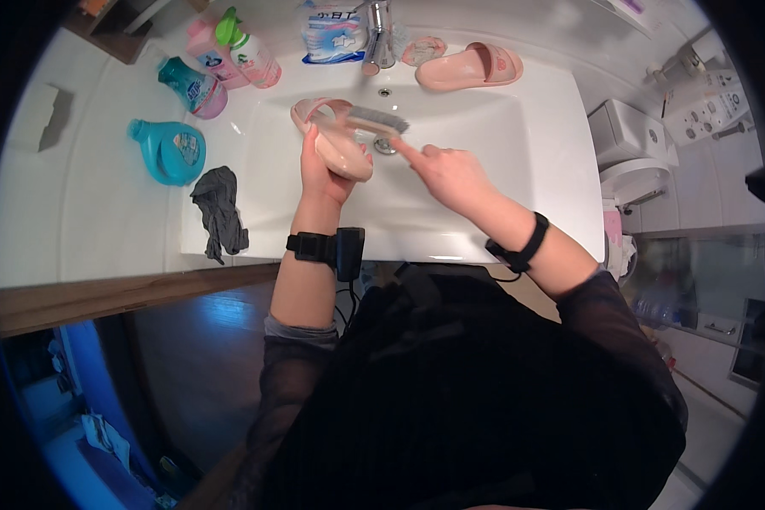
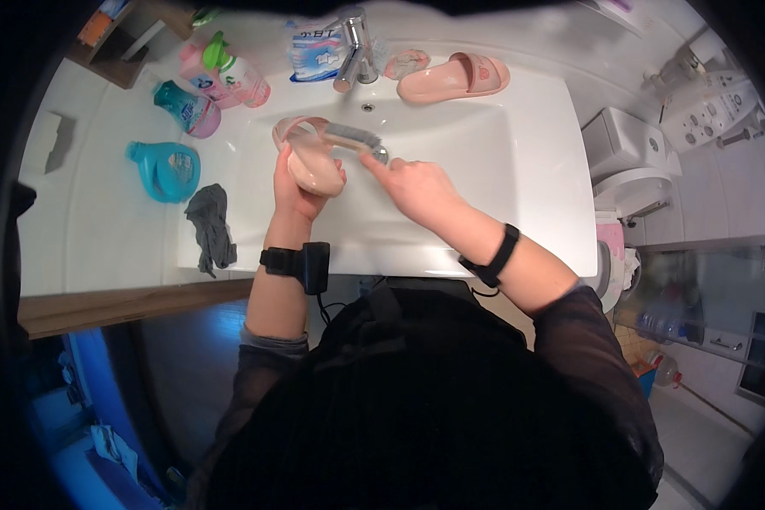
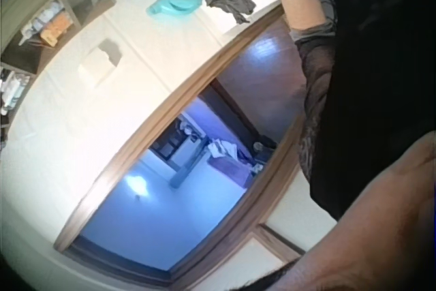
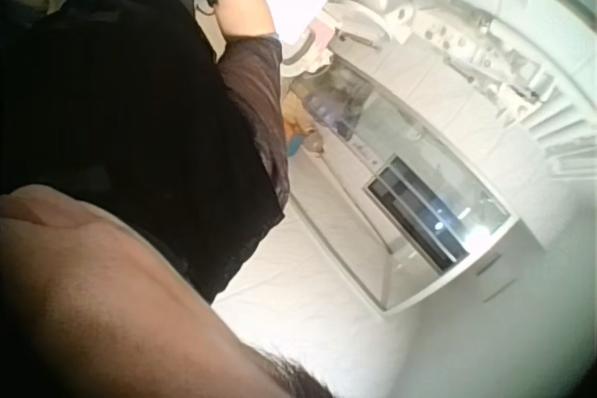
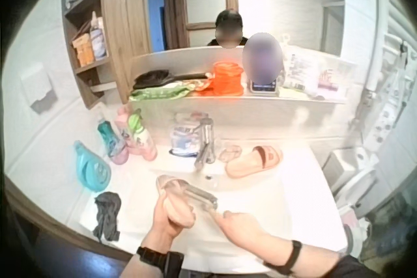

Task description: The person scrubs a pair of pink slippers with a brush under running water in a bathroom sink. They rinse the slippers, apply a cleaning agent from a pouch, and continue scrubbing both slippers before rinsing again.

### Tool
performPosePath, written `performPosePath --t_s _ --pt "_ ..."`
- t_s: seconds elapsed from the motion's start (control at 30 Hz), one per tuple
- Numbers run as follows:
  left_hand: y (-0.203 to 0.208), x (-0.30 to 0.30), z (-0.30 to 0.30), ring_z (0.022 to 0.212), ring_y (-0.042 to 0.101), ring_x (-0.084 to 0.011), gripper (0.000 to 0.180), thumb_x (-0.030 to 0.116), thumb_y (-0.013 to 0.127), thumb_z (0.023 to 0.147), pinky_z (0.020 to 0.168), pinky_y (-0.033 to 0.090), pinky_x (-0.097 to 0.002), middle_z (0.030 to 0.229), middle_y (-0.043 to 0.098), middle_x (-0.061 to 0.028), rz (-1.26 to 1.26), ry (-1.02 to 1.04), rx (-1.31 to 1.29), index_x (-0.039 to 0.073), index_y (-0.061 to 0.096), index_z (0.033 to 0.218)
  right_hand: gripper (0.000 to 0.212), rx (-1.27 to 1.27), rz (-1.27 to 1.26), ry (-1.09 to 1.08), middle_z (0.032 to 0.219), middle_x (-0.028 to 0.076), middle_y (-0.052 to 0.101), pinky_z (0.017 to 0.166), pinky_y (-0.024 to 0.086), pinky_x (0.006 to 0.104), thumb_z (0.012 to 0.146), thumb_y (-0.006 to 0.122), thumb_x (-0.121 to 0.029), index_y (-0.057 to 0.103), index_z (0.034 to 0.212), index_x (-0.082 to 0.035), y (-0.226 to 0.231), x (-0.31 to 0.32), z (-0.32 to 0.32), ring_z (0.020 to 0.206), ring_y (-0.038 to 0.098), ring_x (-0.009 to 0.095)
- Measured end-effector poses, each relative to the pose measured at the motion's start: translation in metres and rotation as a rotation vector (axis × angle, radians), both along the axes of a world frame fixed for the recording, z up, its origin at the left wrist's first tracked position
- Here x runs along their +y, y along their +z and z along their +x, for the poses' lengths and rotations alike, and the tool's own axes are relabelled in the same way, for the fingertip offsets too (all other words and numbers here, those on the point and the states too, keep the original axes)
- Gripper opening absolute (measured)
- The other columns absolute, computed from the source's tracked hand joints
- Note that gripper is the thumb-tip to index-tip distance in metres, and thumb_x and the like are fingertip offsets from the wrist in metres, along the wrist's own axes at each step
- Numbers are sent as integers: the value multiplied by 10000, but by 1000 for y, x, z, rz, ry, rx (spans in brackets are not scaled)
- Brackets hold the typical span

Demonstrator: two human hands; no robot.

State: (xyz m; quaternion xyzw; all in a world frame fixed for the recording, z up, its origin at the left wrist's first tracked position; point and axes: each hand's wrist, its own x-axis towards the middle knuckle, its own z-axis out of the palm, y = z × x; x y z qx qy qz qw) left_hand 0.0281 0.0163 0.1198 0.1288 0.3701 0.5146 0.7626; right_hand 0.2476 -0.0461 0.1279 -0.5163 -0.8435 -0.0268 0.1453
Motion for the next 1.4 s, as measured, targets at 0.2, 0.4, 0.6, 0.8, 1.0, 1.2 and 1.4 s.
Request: performPosePath --t_s 0.2,0.4,0.6,0.8,1.0,1.2,1.4 --pt "12 -2 1 1106 514 -415 662 545 420 964 918 477 -577 1368 446 -165 -25 7 20 128 282 1459 490 6 25 -89 717 64 599 476 505 363 893 606 -153 494 1370 -137 1 -19 38 562 622 242" --pt "9 -2 6 1062 538 -386 654 547 461 943 880 488 -561 1331 479 -141 -23 -37 33 132 332 1432 472 39 81 -32 704 56 599 465 498 361 888 624 -169 521 1348 -147 5 -25 33 542 615 239" --pt "1 -17 26 946 566 -314 616 519 489 927 777 506 -511 1255 511 -101 1 -150 98 146 371 1403 475 23 32 4 716 77 635 485 516 364 856 607 -136 519 1322 -135 9 14 -10 577 647 262" --pt "3 -12 19 936 543 -269 600 506 493 917 740 492 -470 1223 509 -87 4 -80 126 161 392 1397 491 36 -18 4 706 96 659 508 535 368 808 594 -86 511 1293 -89 4 16 -21 593 670 278" --pt "-1 -16 25 887 586 -295 578 490 476 933 730 515 -483 1210 534 -93 33 -124 91 142 393 1387 515 13 -49 -28 659 101 647 508 534 378 819 591 -88 477 1321 -90 10 27 -27 595 670 291" --pt "2 -6 15 886 597 -294 567 502 480 935 718 522 -474 1195 549 -87 19 -96 100 134 423 1363 529 28 -55 -22 678 99 664 513 538 383 827 595 -114 475 1342 -127 7 21 -21 598 674 279" --pt "-9 -9 22 892 589 -293 581 509 486 929 719 519 -477 1172 549 -94 -5 -175 140 138 417 1370 448 100 -71 -54 719 94 664 522 530 408 881 614 -169 517 1319 -173 2 43 -27 634 664 303"
